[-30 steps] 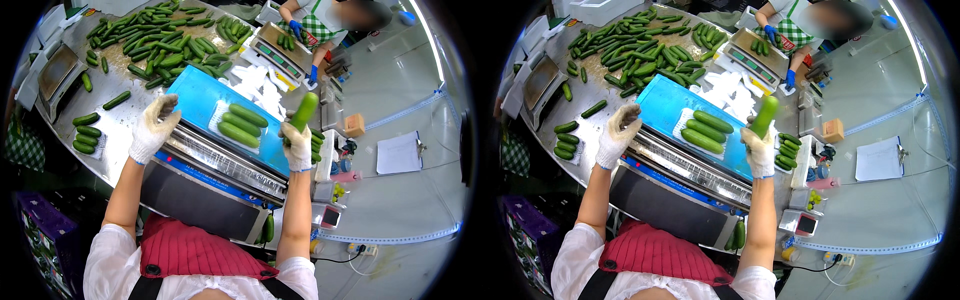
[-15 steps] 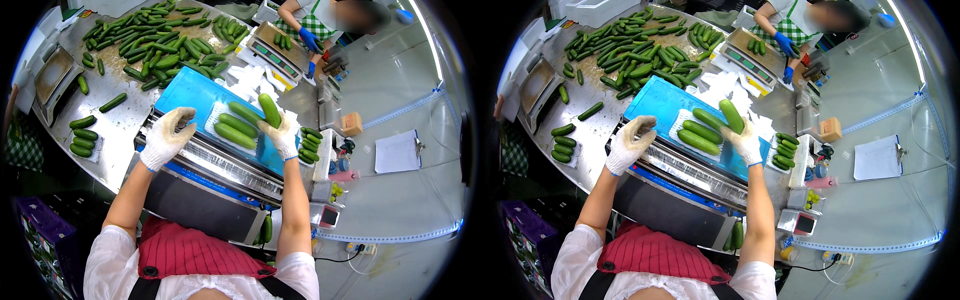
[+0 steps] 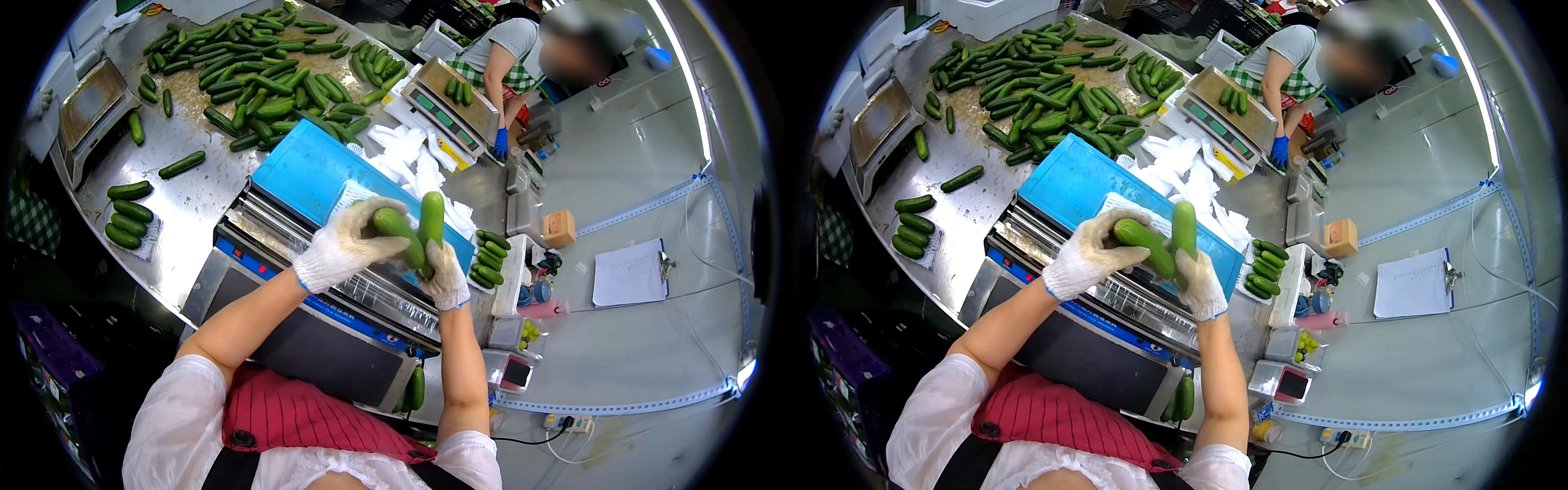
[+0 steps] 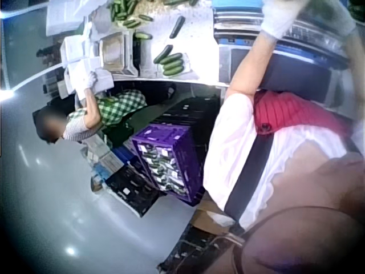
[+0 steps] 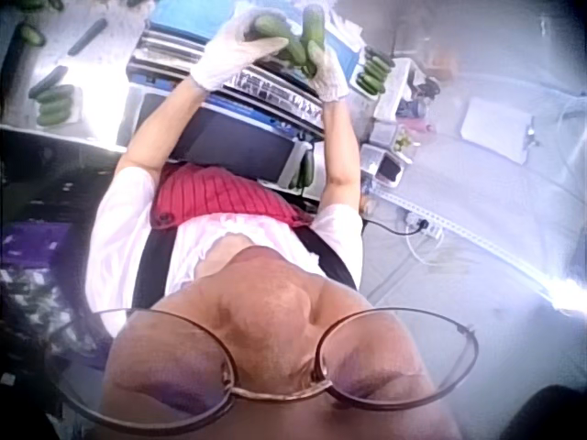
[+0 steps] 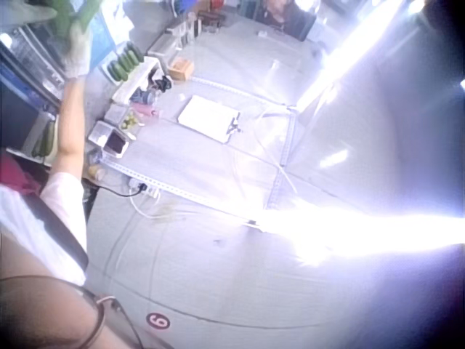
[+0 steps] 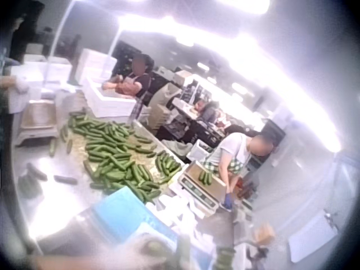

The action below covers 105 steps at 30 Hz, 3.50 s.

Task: The person places three cucumbers into a plastic bag on a vacuum sealer, seals the package, and places it into a black crate. They repeat this process multiple times, adding a label to each sealed package before stacking them in the crate.

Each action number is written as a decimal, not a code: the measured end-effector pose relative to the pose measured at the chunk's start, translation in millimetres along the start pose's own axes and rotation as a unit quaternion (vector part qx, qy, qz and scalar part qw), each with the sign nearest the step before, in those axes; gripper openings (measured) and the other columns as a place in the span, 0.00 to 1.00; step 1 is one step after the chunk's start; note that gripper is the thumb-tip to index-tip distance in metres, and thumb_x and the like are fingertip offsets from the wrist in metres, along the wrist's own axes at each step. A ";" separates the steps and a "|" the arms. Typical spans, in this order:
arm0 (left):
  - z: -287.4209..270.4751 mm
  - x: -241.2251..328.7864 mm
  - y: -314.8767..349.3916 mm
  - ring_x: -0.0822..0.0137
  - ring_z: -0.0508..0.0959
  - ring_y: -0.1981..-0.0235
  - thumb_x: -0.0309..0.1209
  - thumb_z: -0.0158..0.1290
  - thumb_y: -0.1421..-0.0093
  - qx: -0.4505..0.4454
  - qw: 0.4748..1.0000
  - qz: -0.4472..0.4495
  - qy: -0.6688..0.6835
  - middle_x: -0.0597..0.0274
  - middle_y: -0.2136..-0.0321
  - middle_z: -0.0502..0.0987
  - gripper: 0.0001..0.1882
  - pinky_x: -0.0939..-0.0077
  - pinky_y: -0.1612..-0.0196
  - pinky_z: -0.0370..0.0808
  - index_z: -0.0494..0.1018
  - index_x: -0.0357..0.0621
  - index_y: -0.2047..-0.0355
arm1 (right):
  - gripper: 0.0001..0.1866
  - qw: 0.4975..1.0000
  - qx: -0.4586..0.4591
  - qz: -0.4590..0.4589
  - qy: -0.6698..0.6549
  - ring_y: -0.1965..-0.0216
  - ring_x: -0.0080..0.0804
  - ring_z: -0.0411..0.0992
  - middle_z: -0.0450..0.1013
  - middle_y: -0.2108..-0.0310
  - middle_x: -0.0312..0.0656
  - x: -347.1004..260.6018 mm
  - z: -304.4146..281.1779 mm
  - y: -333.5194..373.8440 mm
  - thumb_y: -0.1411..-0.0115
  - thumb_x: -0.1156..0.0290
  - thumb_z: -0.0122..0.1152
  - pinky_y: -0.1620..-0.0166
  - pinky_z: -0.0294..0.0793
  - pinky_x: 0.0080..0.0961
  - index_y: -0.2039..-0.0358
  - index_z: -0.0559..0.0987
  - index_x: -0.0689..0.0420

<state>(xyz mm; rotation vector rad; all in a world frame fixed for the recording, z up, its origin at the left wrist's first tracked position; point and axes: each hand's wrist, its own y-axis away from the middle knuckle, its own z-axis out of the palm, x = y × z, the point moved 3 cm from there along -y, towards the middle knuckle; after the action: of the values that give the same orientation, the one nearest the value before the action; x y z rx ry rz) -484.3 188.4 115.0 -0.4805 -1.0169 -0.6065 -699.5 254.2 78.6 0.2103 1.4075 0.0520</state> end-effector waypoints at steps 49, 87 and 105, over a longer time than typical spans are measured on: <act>-70.5 -67.7 -79.6 0.53 0.72 0.47 0.45 0.46 0.35 0.083 0.909 0.086 -0.399 0.50 0.49 0.74 0.24 0.60 0.43 0.67 0.70 0.41 0.45 | 0.28 0.894 0.250 -0.126 0.350 0.39 0.44 0.66 0.68 0.42 0.56 21.7 -2.2 -13.1 0.34 0.58 0.55 0.37 0.62 0.32 0.39 0.68 0.63; -48.5 0.2 89.6 0.70 0.58 0.81 0.40 0.46 0.35 -0.095 0.919 -0.214 0.318 0.69 0.83 0.56 0.20 0.77 0.80 0.58 0.59 0.52 0.84 | 0.19 0.946 0.126 0.114 -0.275 0.88 0.13 0.52 0.57 0.83 0.26 -19.8 8.1 193.4 0.45 0.77 0.53 0.88 0.47 0.13 0.52 0.73 0.71; -89.3 -59.0 -91.7 0.64 0.75 0.55 0.41 0.55 0.38 0.037 0.937 -0.131 -0.321 0.52 0.52 0.75 0.30 0.75 0.50 0.71 0.64 0.32 0.42 | 0.25 0.893 0.315 0.019 0.320 0.74 0.26 0.72 0.76 0.75 0.43 42.1 -65.4 -29.3 0.36 0.51 0.56 0.67 0.71 0.25 0.61 0.80 0.66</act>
<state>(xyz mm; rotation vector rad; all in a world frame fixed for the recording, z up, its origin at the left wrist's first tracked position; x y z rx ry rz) -511.8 78.7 30.9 -0.4907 -1.7408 -0.6582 -759.5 239.8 22.8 0.8189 2.0487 -0.3395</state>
